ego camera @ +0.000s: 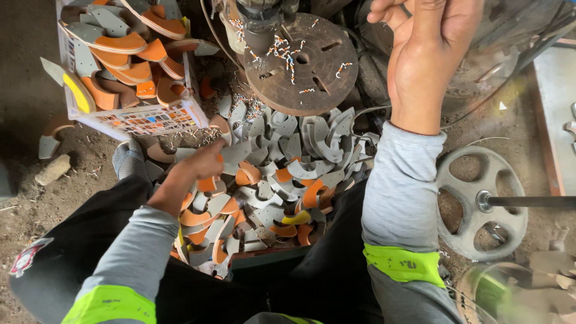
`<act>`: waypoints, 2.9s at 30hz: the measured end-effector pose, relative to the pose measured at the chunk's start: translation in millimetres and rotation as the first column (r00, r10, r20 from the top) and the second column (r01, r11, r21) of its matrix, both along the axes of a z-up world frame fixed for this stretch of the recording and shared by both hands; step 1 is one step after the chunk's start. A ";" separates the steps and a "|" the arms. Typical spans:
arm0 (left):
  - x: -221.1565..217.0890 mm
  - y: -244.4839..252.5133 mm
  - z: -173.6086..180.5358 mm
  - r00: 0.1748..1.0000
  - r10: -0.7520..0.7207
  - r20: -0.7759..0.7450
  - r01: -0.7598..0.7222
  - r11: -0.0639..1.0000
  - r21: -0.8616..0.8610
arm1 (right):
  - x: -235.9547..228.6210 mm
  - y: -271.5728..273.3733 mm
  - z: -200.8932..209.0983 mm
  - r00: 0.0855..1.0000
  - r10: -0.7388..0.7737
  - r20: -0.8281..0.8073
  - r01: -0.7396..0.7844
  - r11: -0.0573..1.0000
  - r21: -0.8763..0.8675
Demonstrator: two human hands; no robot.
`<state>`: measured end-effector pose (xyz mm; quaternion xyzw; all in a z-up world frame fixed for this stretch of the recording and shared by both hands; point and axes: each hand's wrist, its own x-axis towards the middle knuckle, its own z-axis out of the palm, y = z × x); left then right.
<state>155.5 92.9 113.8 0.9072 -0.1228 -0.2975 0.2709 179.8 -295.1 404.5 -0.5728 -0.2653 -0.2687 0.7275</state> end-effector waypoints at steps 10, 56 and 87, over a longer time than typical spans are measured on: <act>33.8 -30.3 172.2 0.994 -0.043 -0.100 -0.010 0.880 -0.476 | -8.5 11.8 14.1 0.996 -0.084 -0.030 0.083 0.996 -0.042; 105.4 -37.6 128.5 0.771 0.158 -0.617 -0.585 0.558 -0.588 | 5.5 1.0 3.4 0.992 -0.119 -0.050 0.122 0.991 0.058; 103.3 -37.1 123.9 0.757 0.171 -0.630 -0.616 0.506 -0.603 | 1.9 3.9 -0.4 0.992 -0.125 0.003 0.124 0.990 0.074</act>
